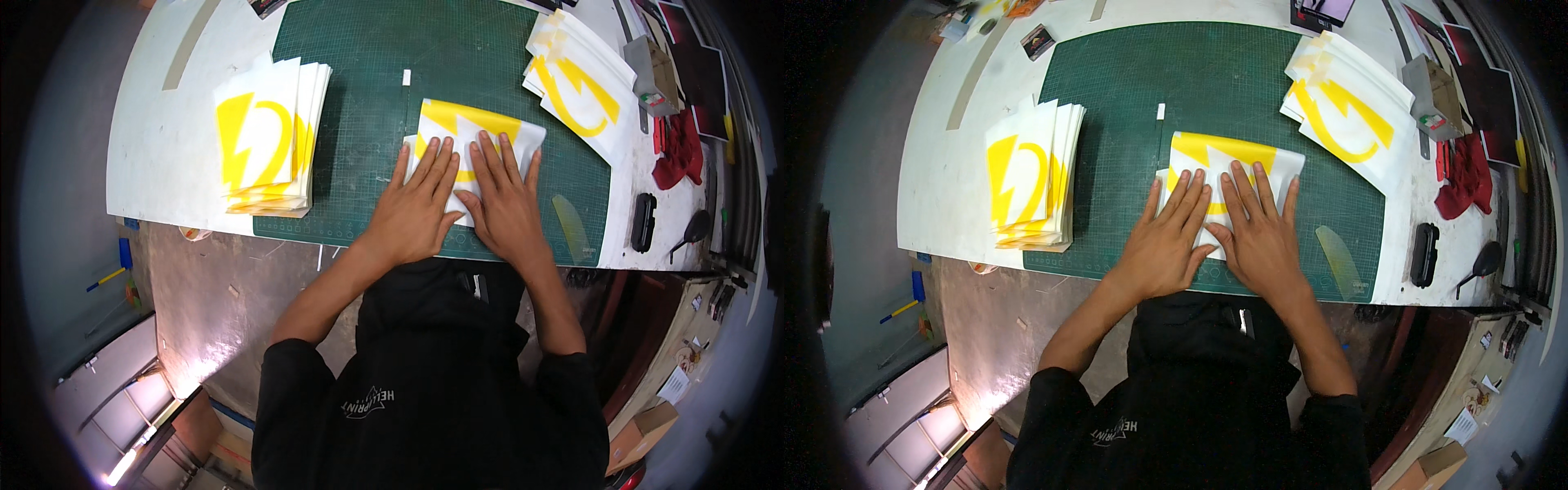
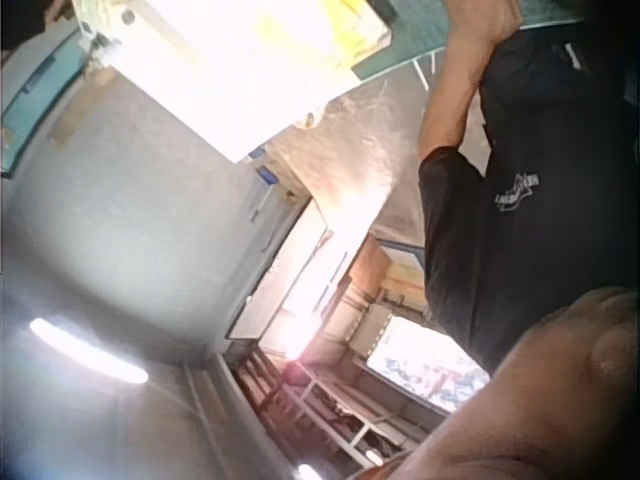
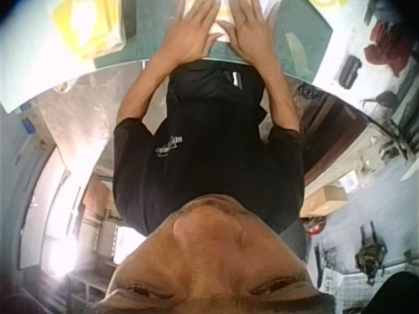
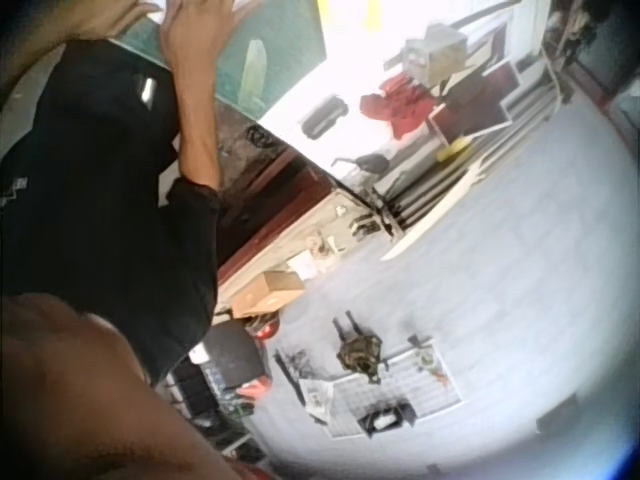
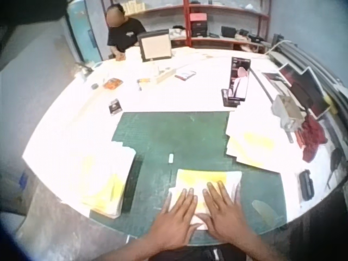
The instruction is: The person repeatedly picks up sheets with yellow lightning-bolt graphics, uses a green plastic squeegee to rub the surface, and peels away the surrounding white backing to isolate the yellow design. Finished sheets are stacked on the right side of the green cutting mat.
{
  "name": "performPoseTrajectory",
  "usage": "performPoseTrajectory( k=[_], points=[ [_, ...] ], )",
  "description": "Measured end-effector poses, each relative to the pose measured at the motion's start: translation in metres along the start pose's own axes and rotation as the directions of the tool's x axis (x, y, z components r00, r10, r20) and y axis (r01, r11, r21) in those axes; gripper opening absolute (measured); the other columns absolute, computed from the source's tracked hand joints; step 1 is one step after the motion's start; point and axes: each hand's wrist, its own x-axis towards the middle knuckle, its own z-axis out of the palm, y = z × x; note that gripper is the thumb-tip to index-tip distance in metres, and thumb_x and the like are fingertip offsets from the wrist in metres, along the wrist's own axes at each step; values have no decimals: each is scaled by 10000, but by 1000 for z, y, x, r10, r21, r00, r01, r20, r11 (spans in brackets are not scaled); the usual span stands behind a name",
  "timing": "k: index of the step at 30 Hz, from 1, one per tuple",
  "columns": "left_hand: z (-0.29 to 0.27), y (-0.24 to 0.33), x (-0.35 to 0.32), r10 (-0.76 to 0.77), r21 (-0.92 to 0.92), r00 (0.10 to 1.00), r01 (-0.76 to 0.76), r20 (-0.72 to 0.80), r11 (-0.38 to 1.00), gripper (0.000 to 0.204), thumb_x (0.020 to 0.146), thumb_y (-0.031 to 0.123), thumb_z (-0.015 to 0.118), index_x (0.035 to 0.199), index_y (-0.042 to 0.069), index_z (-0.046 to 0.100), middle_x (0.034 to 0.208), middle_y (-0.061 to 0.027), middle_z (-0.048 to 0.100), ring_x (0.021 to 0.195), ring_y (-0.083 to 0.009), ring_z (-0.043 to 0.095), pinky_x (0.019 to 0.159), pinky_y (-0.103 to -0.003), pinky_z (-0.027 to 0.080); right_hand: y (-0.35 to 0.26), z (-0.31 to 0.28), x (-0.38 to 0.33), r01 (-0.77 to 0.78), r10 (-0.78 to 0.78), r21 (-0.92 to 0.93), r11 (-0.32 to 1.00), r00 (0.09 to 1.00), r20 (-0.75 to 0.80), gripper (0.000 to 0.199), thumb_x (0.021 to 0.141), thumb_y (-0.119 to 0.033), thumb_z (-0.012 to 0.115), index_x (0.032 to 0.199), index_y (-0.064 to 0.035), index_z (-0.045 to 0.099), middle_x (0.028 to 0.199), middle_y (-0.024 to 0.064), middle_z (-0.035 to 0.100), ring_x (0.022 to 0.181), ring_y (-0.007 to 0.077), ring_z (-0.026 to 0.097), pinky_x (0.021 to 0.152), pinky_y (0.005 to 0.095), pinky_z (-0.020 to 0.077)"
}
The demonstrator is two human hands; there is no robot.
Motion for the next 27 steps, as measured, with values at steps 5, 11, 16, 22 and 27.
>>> performPoseTrajectory(
  k=[5, 11, 16, 22, 27],
  points=[
    [3, -6, 1, 3, -9, 1000, -3, -24, 1000, 861, 1015, 442, 584, 1642, -57, 272, 1728, -260, 244, 1633, -386, 179, 1301, -623, 57, -1, 3, 2, 20, -22, 30, 999, 999, 46, 709, 1089, -473, 504, 1586, 26, 431, 1703, 176, 349, 1604, 384, 258, 1258, 711, 111],
    [-5, -25, 9, 41, -9, 999, -41, -23, 999, 1024, 964, 642, 601, 1654, -33, 261, 1734, -243, 240, 1634, -375, 177, 1308, -600, 70, 2, 4, 10, 25, -26, 56, 998, 999, 20, 739, 1075, -497, 528, 1586, 27, 430, 1697, 186, 358, 1600, 376, 275, 1262, 703, 103],
    [-28, -60, 16, 140, -81, 984, -131, 107, 988, 1259, 790, 773, 719, 1660, -11, 258, 1740, -229, 233, 1635, -365, 169, 1321, -565, 95, 5, -4, 9, -3, -1, 71, 997, 998, 56, 759, 1046, -507, 580, 1577, 17, 443, 1690, 188, 369, 1598, 374, 284, 1258, 715, 86],
    [-32, -64, 16, 113, -104, 983, -98, 143, 990, 1331, 681, 748, 808, 1653, 3, 287, 1749, -203, 219, 1639, -371, 141, 1319, -588, 108, -15, -19, 7, 5, -4, 74, 997, 1000, -17, 664, 988, -333, 703, 1526, 3, 507, 1639, 180, 441, 1578, 358, 330, 1259, 717, 109],
    [-29, -41, 19, 55, -12, 991, -54, 126, 998, 1340, 656, 770, 813, 1641, 6, 321, 1744, -205, 232, 1644, -371, 103, 1307, -638, 72, -13, -16, 25, 81, -75, 90, 993, 995, -69, 538, 994, -156, 651, 1495, 4, 537, 1585, 179, 503, 1547, 376, 380, 1264, 699, 156]
  ],
)
